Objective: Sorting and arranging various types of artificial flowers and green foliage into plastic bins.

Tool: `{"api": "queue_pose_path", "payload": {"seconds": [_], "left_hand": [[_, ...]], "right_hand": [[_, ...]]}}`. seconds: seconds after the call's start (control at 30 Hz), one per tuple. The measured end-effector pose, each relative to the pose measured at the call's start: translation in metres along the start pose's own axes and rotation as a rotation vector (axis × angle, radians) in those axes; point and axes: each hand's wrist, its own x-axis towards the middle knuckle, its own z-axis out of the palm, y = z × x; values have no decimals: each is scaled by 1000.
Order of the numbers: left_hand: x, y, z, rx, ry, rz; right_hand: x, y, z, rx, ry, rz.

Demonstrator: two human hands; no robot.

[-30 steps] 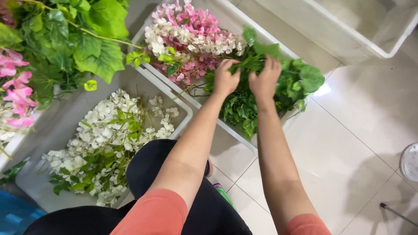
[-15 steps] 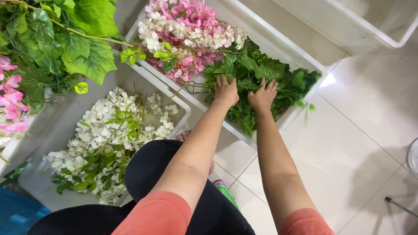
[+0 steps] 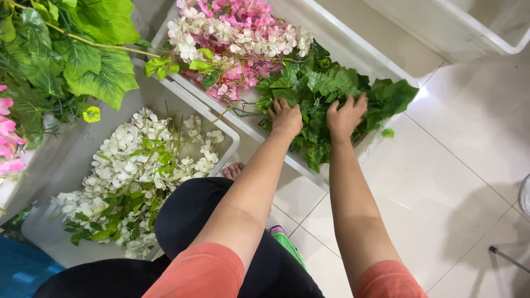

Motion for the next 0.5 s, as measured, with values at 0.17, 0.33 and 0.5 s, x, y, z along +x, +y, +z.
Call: {"api": "queue_pose_path", "payload": {"seconds": [0.17,0.33,0.5], "left_hand": [[-2,6,-4,28,58,-3],[22,-9,17,-14,48,-21],[14,-1,6,-94,65,19]], "right_hand": [[1,4,9,35,-186,133],[9,2,-1,354,-451,127],[-8,-28,-38,265,-318,80]]}}
